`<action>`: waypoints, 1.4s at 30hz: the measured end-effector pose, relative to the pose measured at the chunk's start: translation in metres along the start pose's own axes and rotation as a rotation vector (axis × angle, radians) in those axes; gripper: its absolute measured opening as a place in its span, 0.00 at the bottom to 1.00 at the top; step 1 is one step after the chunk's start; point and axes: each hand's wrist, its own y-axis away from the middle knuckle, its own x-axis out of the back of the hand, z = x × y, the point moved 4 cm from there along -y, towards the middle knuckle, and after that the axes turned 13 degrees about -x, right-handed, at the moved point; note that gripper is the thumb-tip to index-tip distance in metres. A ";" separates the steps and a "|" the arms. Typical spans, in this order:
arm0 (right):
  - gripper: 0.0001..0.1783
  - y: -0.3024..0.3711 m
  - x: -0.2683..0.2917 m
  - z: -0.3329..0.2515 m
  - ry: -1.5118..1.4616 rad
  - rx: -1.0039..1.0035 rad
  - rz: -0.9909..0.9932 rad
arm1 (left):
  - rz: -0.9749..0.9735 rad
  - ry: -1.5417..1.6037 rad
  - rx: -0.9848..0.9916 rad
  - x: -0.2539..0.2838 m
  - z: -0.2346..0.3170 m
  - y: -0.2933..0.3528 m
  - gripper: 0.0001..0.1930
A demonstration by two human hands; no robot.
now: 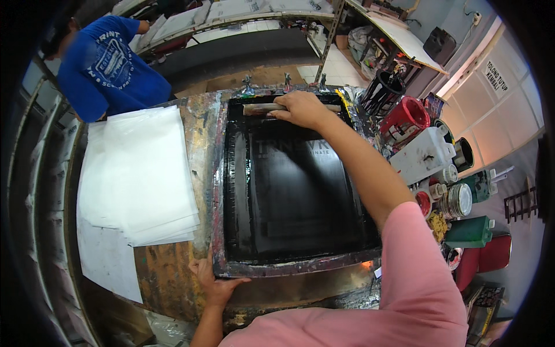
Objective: The person performs screen printing on white paper sheets. They place a sheet under a screen, pull a squeegee across the screen to apply ink, lift the screen, and remove the printed sheet. This process is repeated continuously throughout the video.
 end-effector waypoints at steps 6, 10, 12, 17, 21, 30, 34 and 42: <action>0.23 0.081 -0.032 -0.031 0.096 -0.028 0.212 | 0.021 0.016 0.004 -0.004 0.001 0.003 0.66; 0.21 0.193 -0.018 -0.087 0.092 -0.047 0.202 | 0.078 0.059 -0.032 -0.005 -0.002 0.003 0.63; 0.21 0.247 -0.005 -0.118 0.093 -0.080 0.152 | 0.081 0.016 -0.057 -0.004 0.003 0.001 0.61; 0.23 0.310 0.063 -0.169 0.001 -0.112 0.036 | 0.218 0.444 0.111 0.013 0.035 -0.025 0.56; 0.20 0.272 0.165 -0.188 0.139 -0.023 0.315 | 0.519 0.614 0.069 0.051 0.064 -0.090 0.50; 0.23 0.168 0.253 -0.177 0.107 0.030 0.736 | 0.135 0.495 0.133 -0.076 -0.029 -0.246 0.12; 0.24 0.148 0.276 -0.180 0.142 0.037 0.716 | 0.119 -0.045 -0.352 -0.151 -0.059 -0.295 0.18; 0.29 0.136 0.293 -0.182 0.156 -0.101 0.658 | 0.180 0.385 -0.328 -0.129 -0.056 -0.316 0.10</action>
